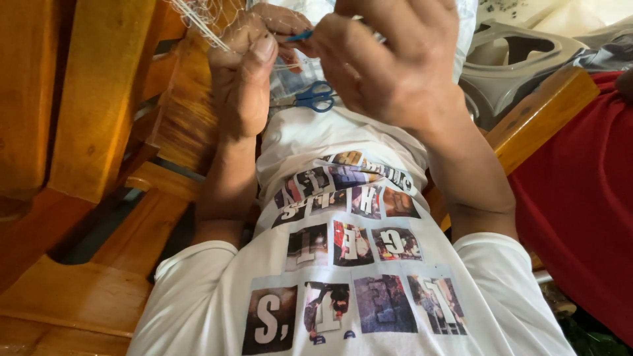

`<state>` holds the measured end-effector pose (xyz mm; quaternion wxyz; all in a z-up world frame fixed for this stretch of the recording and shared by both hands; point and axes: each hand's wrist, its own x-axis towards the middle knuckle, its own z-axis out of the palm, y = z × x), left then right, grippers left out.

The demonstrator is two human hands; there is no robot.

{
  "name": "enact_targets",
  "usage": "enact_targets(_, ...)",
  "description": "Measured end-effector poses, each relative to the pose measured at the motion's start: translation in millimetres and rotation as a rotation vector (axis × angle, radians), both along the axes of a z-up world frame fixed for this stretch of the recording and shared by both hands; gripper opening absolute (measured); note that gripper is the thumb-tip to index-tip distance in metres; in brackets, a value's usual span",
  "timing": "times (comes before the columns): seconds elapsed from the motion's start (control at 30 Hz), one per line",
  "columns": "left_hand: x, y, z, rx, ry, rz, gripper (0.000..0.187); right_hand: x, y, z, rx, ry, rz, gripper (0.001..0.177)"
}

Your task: Repairing holes in a fishing net by manually threading line and tying knots using small scissors.

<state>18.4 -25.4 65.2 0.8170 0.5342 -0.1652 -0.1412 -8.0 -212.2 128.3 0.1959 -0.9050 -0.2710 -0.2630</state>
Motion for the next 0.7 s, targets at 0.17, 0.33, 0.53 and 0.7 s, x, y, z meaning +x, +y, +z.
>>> enact_targets(0.17, 4.2, -0.9, -1.5, 0.042, -0.094, -0.076, 0.03, 1.4, -2.3, -7.6, 0.209, 0.164, 0.145, 0.021)
enact_targets(0.33, 1.3, 2.6, -25.4, -0.024, -0.118, -0.105, 0.023, 4.3, 3.0, -22.2, 0.524, 0.239, 0.449, 0.01)
enact_targets(0.53, 4.7, -3.9, -9.6, -0.007, -0.344, -0.142, 0.028, -17.3, 4.1, -27.0, 0.765, -0.047, 0.318, 0.015)
enact_targets(0.7, 2.0, -2.7, -1.3, 0.073, -0.358, -0.138, 0.037, -50.7, -3.9, -0.3, 1.001, 0.162, 0.573, 0.031)
